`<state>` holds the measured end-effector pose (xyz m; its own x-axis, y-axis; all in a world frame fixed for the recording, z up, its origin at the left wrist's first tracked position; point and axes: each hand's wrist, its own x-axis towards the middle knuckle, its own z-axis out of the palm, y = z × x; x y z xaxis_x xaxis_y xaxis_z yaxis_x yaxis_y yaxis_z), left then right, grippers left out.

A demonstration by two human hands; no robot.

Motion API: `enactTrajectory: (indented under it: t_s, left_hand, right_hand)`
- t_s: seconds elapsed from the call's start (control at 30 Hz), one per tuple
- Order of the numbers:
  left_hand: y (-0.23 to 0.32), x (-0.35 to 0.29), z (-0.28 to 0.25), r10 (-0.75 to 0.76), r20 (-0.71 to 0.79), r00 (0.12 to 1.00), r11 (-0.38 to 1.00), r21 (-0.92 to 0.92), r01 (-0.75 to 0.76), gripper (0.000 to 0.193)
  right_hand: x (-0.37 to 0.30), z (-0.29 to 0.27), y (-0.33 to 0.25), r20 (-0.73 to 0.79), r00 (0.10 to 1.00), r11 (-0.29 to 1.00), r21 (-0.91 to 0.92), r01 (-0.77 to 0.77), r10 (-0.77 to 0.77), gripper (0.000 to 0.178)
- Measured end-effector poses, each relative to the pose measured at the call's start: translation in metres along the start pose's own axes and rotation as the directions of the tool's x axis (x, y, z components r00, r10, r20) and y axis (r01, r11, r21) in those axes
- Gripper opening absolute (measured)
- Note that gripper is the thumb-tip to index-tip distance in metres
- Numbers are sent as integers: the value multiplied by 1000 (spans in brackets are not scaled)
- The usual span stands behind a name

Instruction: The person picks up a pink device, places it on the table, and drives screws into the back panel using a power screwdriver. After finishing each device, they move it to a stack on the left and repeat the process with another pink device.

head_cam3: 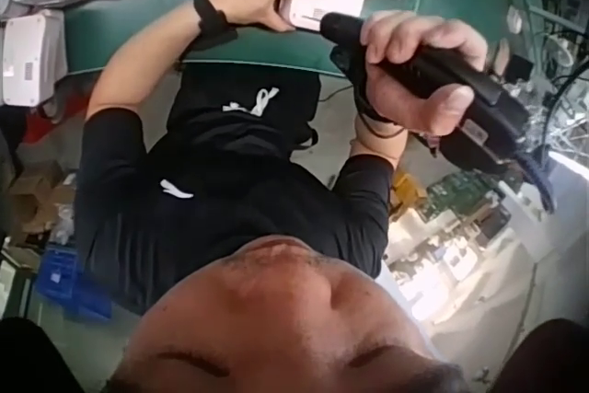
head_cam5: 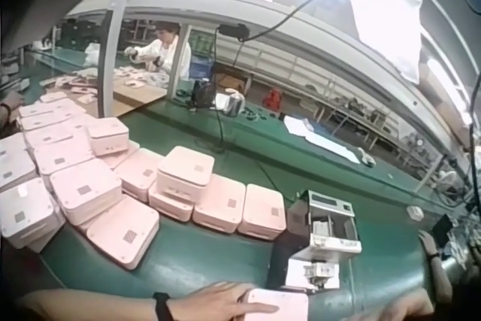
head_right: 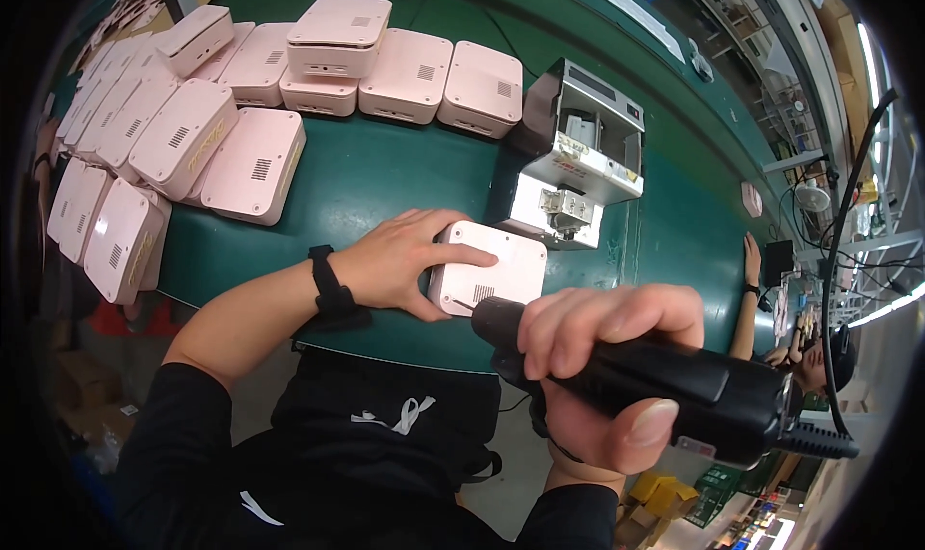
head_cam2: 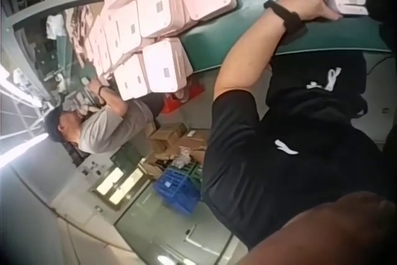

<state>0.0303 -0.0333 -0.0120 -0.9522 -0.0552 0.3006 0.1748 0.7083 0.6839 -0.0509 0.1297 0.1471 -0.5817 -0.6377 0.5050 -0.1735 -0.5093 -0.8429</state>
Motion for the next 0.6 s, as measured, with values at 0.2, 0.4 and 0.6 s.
enactTrajectory:
  t_s: [0.2, 0.4, 0.6]
  left_hand:
    - [-1, 0, 7, 16, -37, 999, 999, -45, -18, 79]
    - [-4, -4, 6, 12, -51, 999, 995, -95, -17, 79]
    - [1, -1, 1, 22, -54, 998, 1000, -18, -23, 78]
  right_hand:
    - [-13, 6, 17, 32, 994, 993, -58, -98, 100, 49]
    - [-17, 8, 19, 97, 993, 996, -61, -60, 65, 49]
    - [-1, 11, 16, 135, 985, 992, -76, -96, 106, 49]
